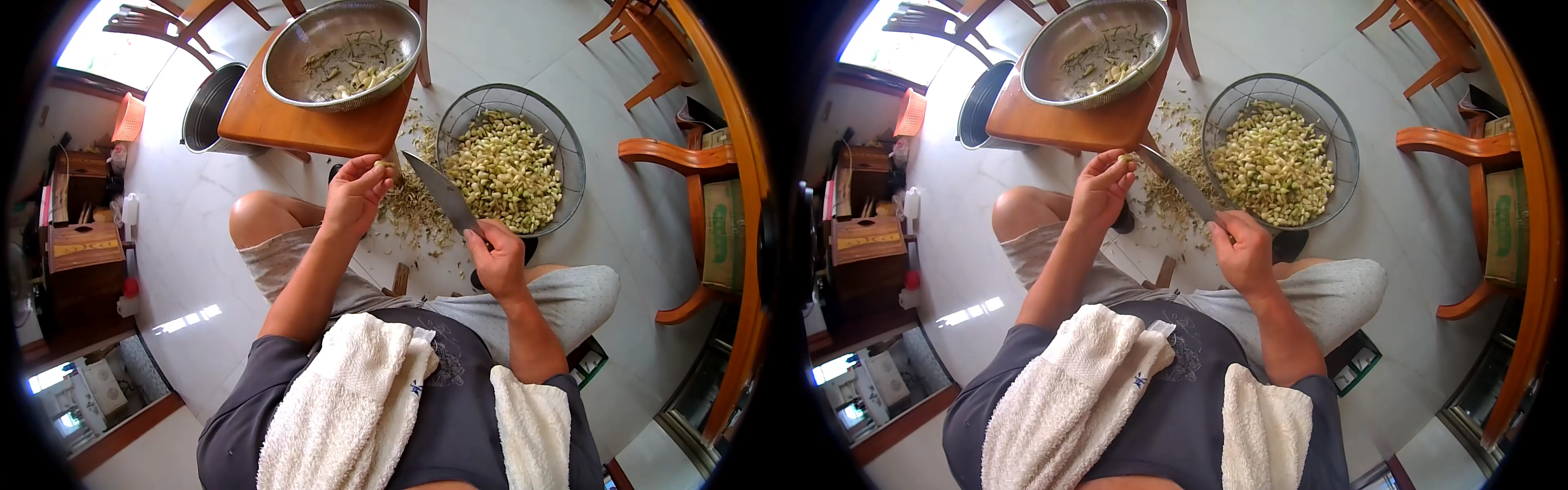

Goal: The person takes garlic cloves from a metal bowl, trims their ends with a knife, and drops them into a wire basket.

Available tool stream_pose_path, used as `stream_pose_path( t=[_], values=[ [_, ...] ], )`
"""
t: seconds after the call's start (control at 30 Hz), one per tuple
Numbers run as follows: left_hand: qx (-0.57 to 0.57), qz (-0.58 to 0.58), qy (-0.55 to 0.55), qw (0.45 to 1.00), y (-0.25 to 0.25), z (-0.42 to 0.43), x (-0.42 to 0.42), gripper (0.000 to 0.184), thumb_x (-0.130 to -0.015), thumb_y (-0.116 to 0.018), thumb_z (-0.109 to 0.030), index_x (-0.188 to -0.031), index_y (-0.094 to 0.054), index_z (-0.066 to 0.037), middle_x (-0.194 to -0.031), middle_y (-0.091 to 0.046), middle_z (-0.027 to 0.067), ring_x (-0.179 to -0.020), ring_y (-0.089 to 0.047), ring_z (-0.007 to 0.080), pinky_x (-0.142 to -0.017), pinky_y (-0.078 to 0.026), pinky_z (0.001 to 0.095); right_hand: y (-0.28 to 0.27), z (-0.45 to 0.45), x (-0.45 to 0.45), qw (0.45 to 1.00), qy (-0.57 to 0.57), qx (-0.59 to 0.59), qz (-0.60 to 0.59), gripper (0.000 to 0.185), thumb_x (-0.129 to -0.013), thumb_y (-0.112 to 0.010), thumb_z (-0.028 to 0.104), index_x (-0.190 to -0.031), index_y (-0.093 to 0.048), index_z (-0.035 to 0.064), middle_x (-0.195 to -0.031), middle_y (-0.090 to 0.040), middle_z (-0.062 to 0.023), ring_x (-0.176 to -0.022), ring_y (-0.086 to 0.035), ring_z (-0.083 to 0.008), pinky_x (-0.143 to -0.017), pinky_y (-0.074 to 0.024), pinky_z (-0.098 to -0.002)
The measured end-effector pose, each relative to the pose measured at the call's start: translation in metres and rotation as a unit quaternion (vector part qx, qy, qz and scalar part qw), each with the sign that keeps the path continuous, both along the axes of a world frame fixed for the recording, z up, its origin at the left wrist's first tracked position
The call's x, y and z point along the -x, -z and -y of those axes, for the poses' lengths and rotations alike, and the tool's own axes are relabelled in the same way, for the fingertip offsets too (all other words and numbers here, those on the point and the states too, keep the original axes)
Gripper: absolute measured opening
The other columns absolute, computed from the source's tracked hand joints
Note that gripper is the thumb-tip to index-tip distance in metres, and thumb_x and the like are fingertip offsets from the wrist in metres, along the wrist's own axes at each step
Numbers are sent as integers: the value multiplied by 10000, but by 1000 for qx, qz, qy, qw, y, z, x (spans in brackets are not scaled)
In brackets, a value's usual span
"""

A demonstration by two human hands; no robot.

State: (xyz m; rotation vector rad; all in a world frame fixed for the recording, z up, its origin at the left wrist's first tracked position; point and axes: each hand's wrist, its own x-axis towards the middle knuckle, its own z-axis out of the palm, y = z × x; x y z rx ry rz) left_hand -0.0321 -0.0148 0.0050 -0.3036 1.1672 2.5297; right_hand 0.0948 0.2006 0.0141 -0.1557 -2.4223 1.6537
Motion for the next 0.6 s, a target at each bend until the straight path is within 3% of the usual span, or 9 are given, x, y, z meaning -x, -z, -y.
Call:
stream_pose_path(
  t=[0.07, 0.17, 0.47, 0.57, 0.6],
  values=[
    [-22, -8, 4, 1000, 7, -1, -2, 81, -866, -609, 10, -937, -576, -10, -837, -626, 79, -717, -615, 163, -637, -515, 260, -3, 2, 0, 1000, -2, -4, -20, 138, -800, -639, 13, -930, -663, -29, -840, -649, -138, -705, -621, -250, -629, -477, -303],
    [-5, -13, 6, 1000, 14, -6, -5, 75, -866, -612, 12, -927, -573, -5, -799, -612, 69, -692, -602, 157, -603, -495, 257, -2, 5, -2, 1000, -7, 2, -20, 128, -818, -644, 17, -930, -658, -44, -855, -644, -106, -691, -583, -155, -623, -459, -261],
    [84, -68, 10, 994, 5, -17, -14, 109, -835, -660, 8, -909, -580, 21, -778, -622, 68, -615, -578, 139, -566, -473, 253, 2, 5, -1, 997, -6, -69, -37, 142, -817, -641, 3, -951, -660, -38, -866, -646, -129, -711, -616, -209, -652, -480, -273],
    [136, -90, 11, 987, 3, -15, -17, 117, -833, -661, 10, -925, -591, 28, -786, -627, 69, -626, -584, 137, -572, -473, 251, -1, 9, -1, 994, 7, -101, -50, 123, -808, -643, 40, -914, -661, -20, -836, -635, -154, -719, -620, -277, -656, -488, -321],
    [146, -98, 14, 984, 3, -13, -17, 116, -839, -656, 8, -935, -594, 29, -792, -628, 71, -629, -586, 137, -573, -474, 251, 5, 7, -1, 992, -12, -128, 1, 117, -803, -643, 57, -895, -659, -13, -822, -628, -160, -724, -614, -297, -657, -485, -340]
  ],
)
